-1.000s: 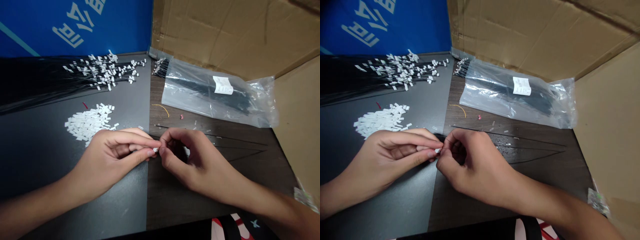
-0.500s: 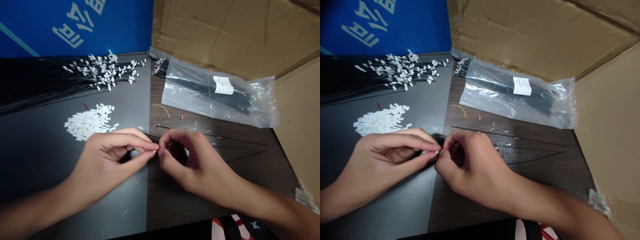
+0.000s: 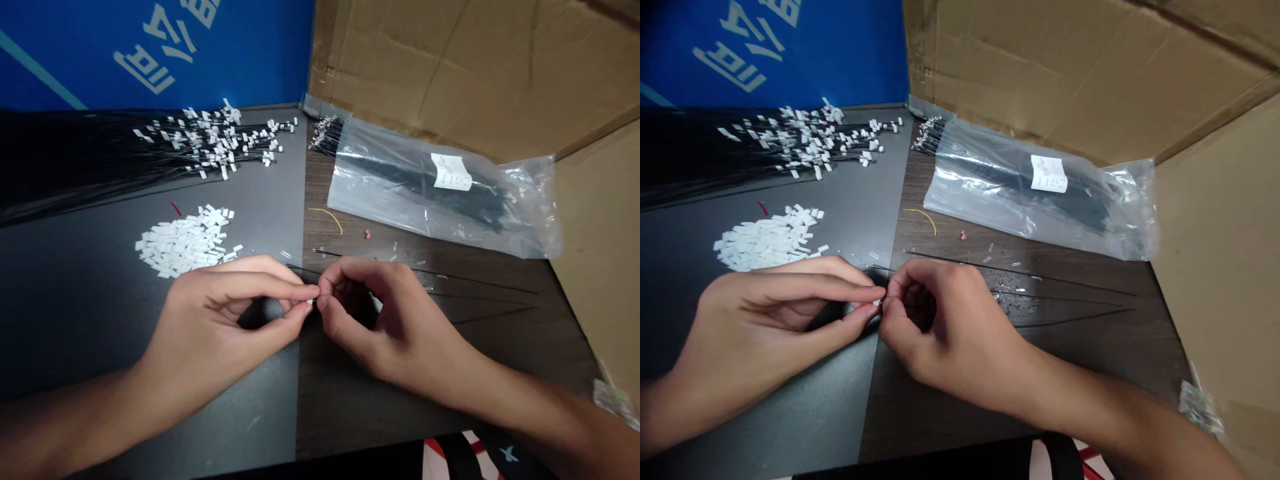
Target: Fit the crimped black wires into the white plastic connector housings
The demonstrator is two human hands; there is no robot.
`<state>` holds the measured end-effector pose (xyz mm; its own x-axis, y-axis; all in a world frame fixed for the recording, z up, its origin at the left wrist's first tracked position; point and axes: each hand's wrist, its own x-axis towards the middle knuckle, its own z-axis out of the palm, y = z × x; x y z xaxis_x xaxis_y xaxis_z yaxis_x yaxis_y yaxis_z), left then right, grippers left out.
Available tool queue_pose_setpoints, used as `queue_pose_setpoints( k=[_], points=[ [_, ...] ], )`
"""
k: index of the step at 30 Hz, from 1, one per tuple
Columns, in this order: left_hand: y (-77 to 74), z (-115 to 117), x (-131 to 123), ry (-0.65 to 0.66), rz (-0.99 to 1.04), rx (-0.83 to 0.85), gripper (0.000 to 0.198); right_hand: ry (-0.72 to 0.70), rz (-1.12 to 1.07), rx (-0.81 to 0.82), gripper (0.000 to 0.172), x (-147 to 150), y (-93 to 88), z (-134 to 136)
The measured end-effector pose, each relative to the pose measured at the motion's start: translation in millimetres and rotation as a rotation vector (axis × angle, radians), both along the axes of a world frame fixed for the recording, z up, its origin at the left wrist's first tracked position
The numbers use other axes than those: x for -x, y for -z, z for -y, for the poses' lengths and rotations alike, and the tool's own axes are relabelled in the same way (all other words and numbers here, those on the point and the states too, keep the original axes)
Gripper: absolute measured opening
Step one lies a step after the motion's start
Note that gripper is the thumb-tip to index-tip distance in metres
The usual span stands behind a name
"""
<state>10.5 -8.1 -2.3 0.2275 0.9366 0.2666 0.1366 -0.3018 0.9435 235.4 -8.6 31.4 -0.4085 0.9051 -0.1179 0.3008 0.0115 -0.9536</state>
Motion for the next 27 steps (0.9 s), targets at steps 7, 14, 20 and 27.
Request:
queue_pose_setpoints(
  k=[7,14,20,27],
  points=[
    [1.1,0.4,3.1,0.018,-0.014,-0.032,0.027,-0.004,-0.064,0.062,0.013,1.0,2.8,-0.5],
    [3.6,0.3,4.8,0.053,-0.006,0.009,0.032,-0.019,-0.107,0.149,0.015,1.4,1.9,-3.6],
    [2.8,1.3,2.2,0.039,0.029,0.016,0.030,-0.023,-0.127,0.160,0.013,1.6,5.3,-2.4],
    [3.5,3.5,3.2,0.054,0.022,0.037,0.034,-0.030,-0.162,0.209,0.019,-0.1,4.1,-3.5]
  ],
)
